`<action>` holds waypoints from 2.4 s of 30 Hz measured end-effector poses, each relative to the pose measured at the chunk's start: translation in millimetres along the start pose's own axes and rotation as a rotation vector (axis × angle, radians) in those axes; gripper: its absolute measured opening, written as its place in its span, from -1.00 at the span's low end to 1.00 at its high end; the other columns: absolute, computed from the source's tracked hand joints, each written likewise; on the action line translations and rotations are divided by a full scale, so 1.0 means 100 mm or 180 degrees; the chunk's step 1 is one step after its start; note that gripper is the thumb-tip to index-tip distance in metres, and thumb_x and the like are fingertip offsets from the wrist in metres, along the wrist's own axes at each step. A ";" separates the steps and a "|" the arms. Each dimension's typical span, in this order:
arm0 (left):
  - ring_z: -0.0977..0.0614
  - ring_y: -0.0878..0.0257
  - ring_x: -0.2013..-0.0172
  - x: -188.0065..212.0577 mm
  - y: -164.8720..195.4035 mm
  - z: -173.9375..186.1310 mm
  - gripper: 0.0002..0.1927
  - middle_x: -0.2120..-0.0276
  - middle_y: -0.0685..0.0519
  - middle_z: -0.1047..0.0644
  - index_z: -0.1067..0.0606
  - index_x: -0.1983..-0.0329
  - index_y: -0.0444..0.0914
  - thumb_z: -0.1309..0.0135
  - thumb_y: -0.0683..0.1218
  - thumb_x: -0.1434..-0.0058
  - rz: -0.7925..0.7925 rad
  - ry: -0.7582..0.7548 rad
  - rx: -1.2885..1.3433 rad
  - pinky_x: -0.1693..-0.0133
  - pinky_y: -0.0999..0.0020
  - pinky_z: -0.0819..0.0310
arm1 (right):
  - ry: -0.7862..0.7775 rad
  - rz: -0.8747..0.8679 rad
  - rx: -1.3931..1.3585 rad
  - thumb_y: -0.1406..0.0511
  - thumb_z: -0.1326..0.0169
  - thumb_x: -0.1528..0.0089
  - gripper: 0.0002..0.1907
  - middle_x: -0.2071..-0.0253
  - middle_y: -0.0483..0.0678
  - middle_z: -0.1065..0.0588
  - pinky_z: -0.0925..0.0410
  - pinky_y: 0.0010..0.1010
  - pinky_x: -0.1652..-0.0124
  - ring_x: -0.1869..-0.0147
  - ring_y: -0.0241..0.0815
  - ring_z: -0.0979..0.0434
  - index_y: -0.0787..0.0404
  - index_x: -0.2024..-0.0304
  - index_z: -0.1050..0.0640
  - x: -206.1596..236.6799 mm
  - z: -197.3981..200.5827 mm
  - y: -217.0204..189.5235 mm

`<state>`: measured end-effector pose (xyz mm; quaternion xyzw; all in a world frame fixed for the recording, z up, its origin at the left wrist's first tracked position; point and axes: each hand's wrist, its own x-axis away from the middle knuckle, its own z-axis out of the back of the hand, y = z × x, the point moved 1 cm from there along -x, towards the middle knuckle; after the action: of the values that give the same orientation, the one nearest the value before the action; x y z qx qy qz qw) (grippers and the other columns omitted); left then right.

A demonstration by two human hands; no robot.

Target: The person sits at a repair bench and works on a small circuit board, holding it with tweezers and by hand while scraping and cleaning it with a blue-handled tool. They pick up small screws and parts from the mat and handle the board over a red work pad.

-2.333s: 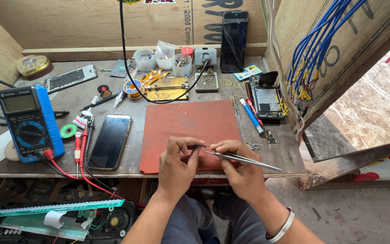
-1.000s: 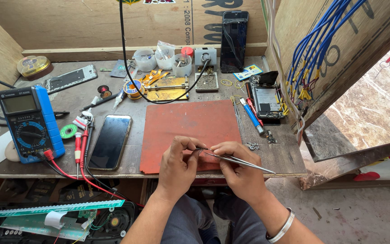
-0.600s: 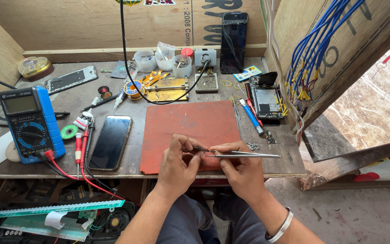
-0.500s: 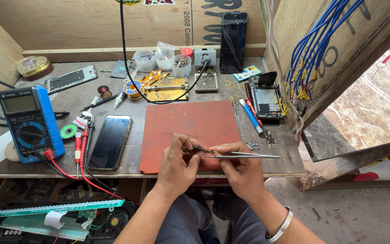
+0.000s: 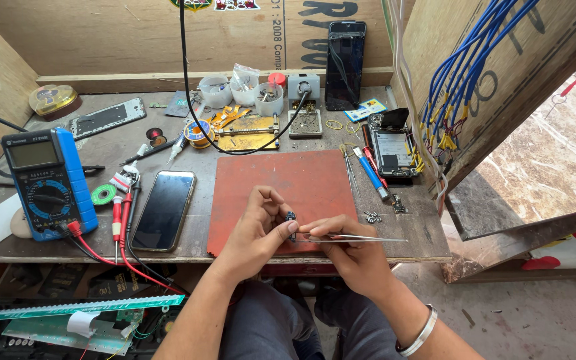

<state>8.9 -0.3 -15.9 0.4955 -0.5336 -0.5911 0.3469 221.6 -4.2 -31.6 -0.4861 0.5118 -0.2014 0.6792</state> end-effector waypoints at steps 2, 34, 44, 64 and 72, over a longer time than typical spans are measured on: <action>-0.58 0.33 0.18 -0.01 0.02 0.02 -0.54 0.23 0.02 -0.50 -0.16 -0.13 -0.25 -0.13 -0.27 -0.30 0.0034 -0.0012 0.0130 0.12 0.42 -0.53 | -0.0081 0.0069 -0.0088 0.67 0.08 -0.26 -0.73 -0.07 0.19 -0.58 -0.47 -0.29 -0.18 -0.18 -0.08 -0.63 0.38 0.06 -0.49 0.00 0.01 -0.02; -0.67 0.19 -0.03 -0.01 -0.04 0.09 -0.59 0.20 -0.04 -0.60 -0.35 0.02 -0.26 -0.06 -0.48 -0.14 -0.0185 0.0192 0.0525 -0.10 0.30 -0.60 | 0.0337 0.0201 0.0416 0.60 -0.02 -0.30 -0.83 0.01 0.10 -0.58 -0.49 -0.38 -0.07 -0.08 -0.16 -0.62 0.34 0.12 -0.53 -0.01 0.03 -0.07; -0.68 0.21 0.06 0.00 -0.04 0.08 -0.61 0.19 -0.05 -0.60 -0.34 0.03 -0.28 -0.09 -0.46 -0.16 -0.0010 0.0331 0.0503 0.04 0.33 -0.63 | 0.0253 0.0300 0.0717 0.60 -0.06 -0.23 -0.79 0.05 0.08 -0.63 -0.50 -0.40 -0.02 -0.04 -0.15 -0.67 0.32 0.14 -0.59 -0.02 0.00 -0.13; -0.67 0.23 0.10 0.01 -0.08 0.05 -0.64 0.19 -0.05 -0.58 -0.35 0.06 -0.31 -0.09 -0.47 -0.17 -0.0070 0.0355 0.0279 0.05 0.33 -0.63 | 0.0280 0.0511 0.1439 0.60 -0.10 -0.15 -0.74 0.06 0.05 -0.63 -0.51 -0.38 0.02 -0.04 -0.10 -0.70 0.26 0.16 -0.56 -0.03 -0.08 -0.21; -0.66 0.18 0.05 0.02 -0.17 0.06 -0.60 0.19 -0.04 -0.54 -0.23 0.12 -0.24 0.04 -0.51 -0.13 -0.0313 0.0350 0.0491 0.01 0.28 -0.60 | 0.0450 -0.0059 0.1216 0.53 -0.13 -0.13 -0.85 0.18 0.01 -0.65 -0.51 -0.43 0.14 0.15 -0.25 -0.66 0.28 0.26 -0.55 -0.02 -0.04 -0.04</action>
<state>4.6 3.3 -33.4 0.5780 -0.5327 -0.5365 0.3071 218.2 -6.1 -26.5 -0.3378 0.5062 -0.3346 0.7195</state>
